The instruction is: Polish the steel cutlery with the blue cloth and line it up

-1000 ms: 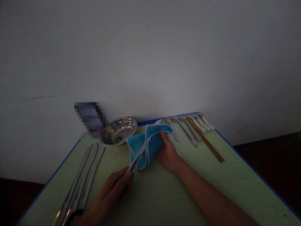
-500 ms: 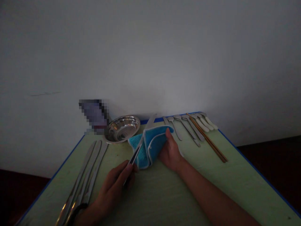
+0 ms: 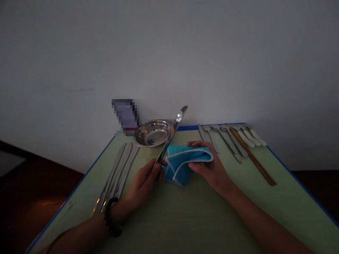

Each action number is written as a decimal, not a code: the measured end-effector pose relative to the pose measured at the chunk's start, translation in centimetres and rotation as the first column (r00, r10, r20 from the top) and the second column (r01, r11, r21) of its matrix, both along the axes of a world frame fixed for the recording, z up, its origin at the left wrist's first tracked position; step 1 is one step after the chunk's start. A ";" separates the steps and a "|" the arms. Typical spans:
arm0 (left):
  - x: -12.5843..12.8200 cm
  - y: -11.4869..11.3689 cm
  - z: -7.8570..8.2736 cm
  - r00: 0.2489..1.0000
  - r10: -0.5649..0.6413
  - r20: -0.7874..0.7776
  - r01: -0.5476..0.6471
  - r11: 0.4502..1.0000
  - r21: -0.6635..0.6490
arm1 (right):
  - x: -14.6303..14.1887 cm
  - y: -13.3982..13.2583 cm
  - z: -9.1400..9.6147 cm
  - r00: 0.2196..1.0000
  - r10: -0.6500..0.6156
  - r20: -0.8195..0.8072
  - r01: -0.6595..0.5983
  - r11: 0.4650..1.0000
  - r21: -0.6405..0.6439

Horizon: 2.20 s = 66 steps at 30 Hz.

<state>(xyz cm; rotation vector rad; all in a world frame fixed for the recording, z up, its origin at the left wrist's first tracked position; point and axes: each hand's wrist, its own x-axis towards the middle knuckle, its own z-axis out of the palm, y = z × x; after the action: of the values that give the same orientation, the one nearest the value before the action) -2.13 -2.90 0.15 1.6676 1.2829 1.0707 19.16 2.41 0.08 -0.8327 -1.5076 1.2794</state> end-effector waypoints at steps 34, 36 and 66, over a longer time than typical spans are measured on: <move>-0.5 0.8 -0.3 0.997 0.021 0.076 -0.022 1.000 0.010 | -1.6 -3.9 4.0 0.364 -0.233 0.902 -0.435 0.813 0.386; -0.5 0.8 -0.4 0.996 0.024 0.083 -0.025 1.000 0.004 | -2.1 -4.1 4.3 0.383 -0.259 0.887 -0.374 0.834 0.405; -0.5 0.9 -0.5 1.000 -0.020 0.012 0.021 0.996 -0.088 | 1.5 2.3 3.6 -0.146 -0.300 0.943 -0.055 0.954 0.295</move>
<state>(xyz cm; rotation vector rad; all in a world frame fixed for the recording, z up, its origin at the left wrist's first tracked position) -2.67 -2.03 -0.40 1.6034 1.2844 0.9959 20.66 4.76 3.71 -2.0178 -2.5755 -0.1237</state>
